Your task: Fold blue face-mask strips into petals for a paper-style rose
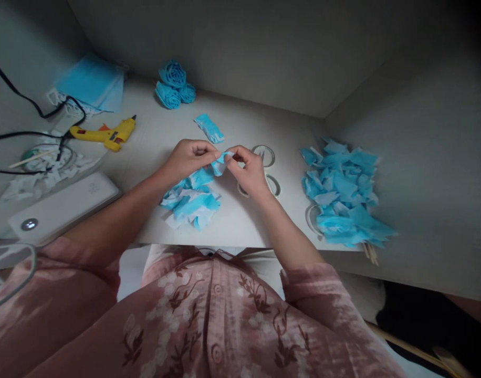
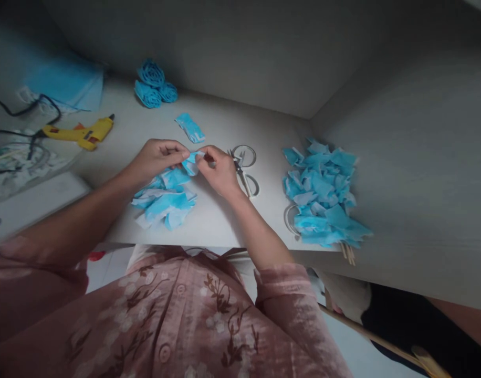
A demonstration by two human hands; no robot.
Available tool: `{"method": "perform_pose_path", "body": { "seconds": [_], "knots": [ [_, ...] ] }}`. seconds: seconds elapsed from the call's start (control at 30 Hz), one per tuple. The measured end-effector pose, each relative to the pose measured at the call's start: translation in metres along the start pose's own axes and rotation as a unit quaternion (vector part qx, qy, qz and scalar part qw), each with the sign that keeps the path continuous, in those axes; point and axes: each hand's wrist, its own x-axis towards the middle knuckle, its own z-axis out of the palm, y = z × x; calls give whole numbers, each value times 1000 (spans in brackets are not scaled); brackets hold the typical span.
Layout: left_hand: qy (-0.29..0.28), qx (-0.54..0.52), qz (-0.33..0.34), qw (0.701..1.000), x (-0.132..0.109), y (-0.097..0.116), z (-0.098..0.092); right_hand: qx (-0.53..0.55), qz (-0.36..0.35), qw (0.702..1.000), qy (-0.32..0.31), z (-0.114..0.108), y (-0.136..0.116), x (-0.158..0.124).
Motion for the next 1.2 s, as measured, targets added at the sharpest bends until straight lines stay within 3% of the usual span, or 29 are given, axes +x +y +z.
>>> {"method": "perform_pose_path", "body": {
  "seconds": [0.17, 0.3, 0.5, 0.7, 0.93, 1.2],
  "knots": [
    [8, 14, 1, 1000, 1, -3, 0, 10, 0, 1000, -8, 1, 3, 1],
    [39, -49, -21, 998, 2, -3, 0, 52, 4, 999, 11, -3, 3, 0],
    [83, -105, -36, 990, 3, -2, -1, -30, -109, 993, -13, -8, -9, -4],
    [79, -117, -29, 990, 1, -3, 1, -137, -179, 974, -15, -1, -2, -2],
    [58, -119, -18, 991, 2, -8, 3, -130, -169, 977, 34, 3, 5, -3],
    [44, -107, -25, 993, 2, -4, 3, -5, -59, 997, 56, 6, 2, -3]
  ]
}}
